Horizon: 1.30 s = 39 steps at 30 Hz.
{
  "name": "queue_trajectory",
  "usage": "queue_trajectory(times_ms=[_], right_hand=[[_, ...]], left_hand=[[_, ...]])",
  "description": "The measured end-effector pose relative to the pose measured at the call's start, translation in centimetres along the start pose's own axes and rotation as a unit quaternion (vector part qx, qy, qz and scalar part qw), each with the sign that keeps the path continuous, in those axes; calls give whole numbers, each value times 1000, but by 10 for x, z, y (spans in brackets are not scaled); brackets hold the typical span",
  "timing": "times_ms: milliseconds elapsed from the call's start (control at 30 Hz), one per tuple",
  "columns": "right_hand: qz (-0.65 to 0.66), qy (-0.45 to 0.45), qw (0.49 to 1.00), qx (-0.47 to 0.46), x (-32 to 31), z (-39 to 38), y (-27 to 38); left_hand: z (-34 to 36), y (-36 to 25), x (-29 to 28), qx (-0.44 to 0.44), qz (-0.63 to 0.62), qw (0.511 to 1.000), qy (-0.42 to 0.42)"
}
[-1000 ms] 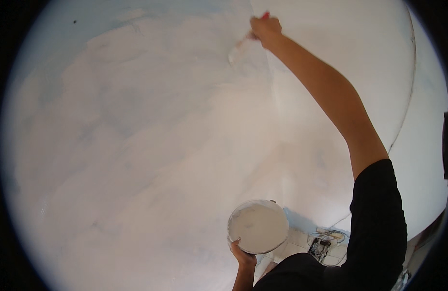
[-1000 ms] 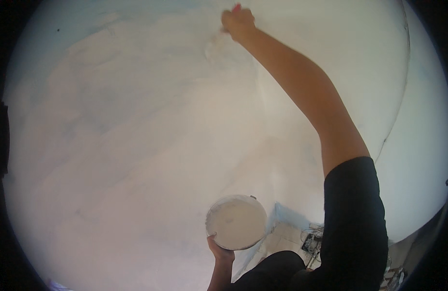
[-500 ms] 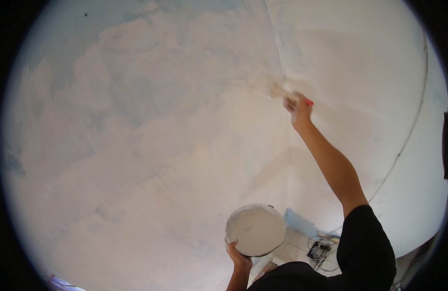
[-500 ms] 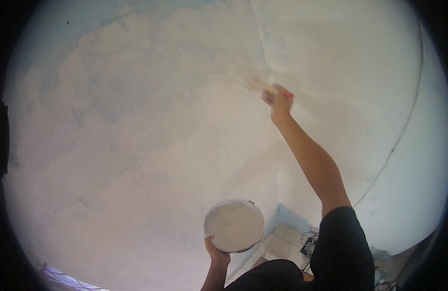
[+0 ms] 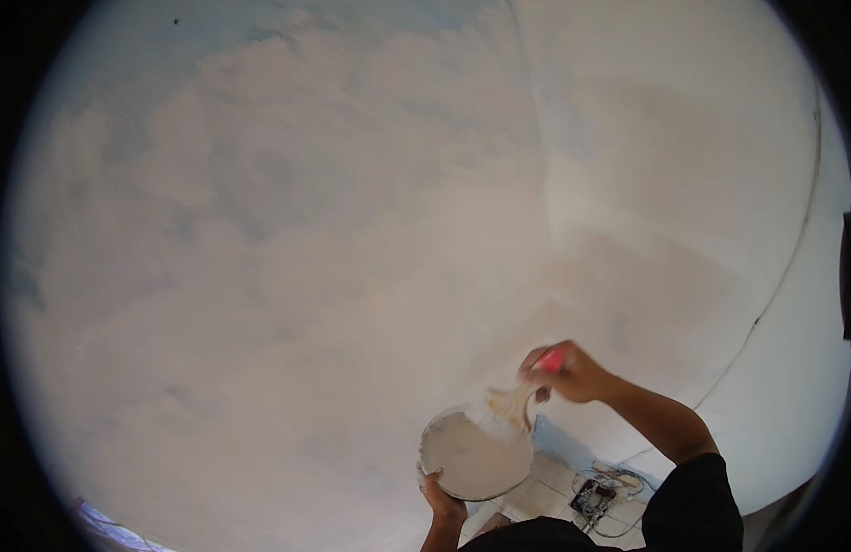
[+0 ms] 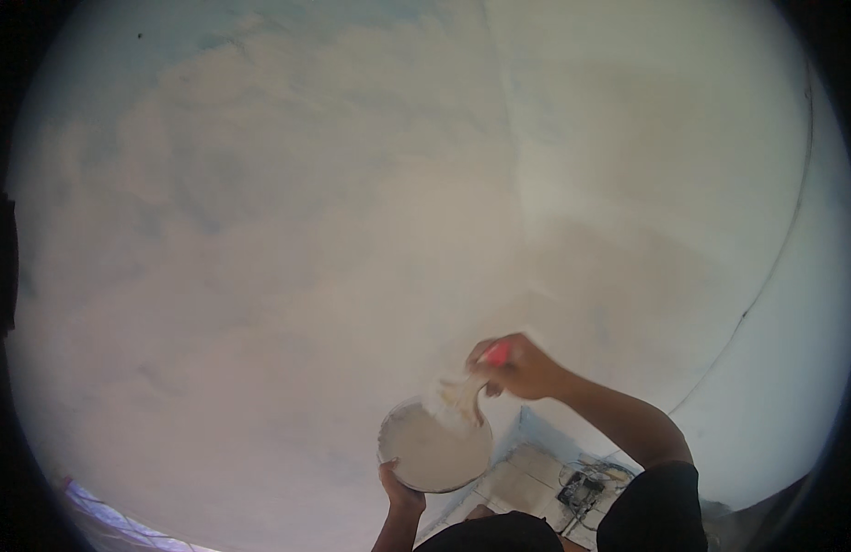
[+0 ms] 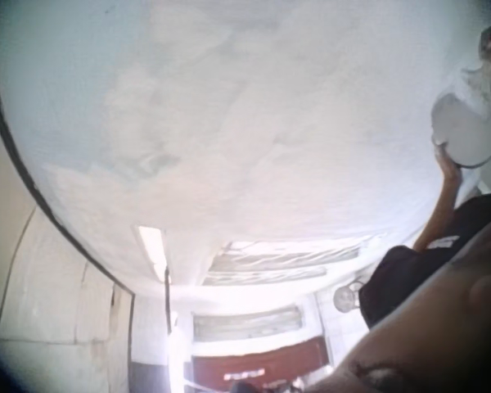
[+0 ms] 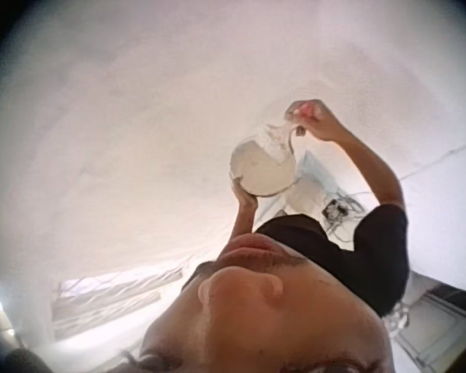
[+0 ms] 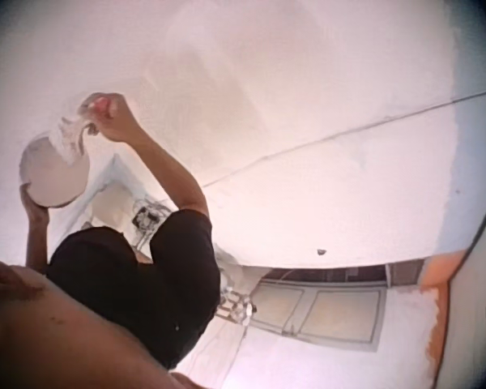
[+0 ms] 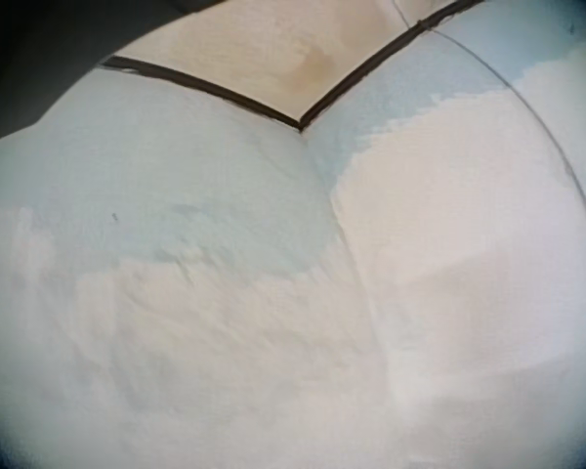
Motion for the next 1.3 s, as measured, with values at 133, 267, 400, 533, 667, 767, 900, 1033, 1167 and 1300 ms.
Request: queue_trajectory(times_ms=[133, 267, 400, 533, 667, 767, 900, 1033, 1167, 1300], right_hand=[[-221, 71, 959, -165, 43, 3, -3], [-327, 105, 931, -125, 55, 16, -32], [-349, 134, 921, -112, 63, 26, -49], [-326, 110, 932, -111, 60, 30, -57], [-324, 103, 928, -151, 46, 29, -59], [-235, 29, 961, -142, 32, 33, -56], [-165, 19, 978, -127, 25, 28, -29], [-133, 22, 988, -77, 19, 29, -23], [-171, 49, 982, -62, 14, 31, -32], [-213, 23, 974, -79, 5, 29, -33]], left_hand=[[6, 14, -1, -24, 4, 1000, -7], [7, 22, 0, -39, 18, 999, -3], [11, 27, -16, -29, 19, 999, -27], [10, 18, -20, 36, 20, 999, -19], [13, 21, -15, 61, 27, 997, -31], [13, 20, -13, 68, 18, 997, -41], [8, 9, 1, 89, 25, 995, -29], [5, 5, 3, 94, 28, 994, -49], [5, 7, 3, 84, 34, 995, -48], [10, 15, -7, 89, 20, 995, -38]])
Point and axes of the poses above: each hand's wrist, its own z-axis towards the middle knuckle, its own x-axis out of the palm, y = z × x, the point moved 7 cm from there along z, towards the middle knuckle, and after that the axes turned 3 degrees about y, right-handed, at the moved point
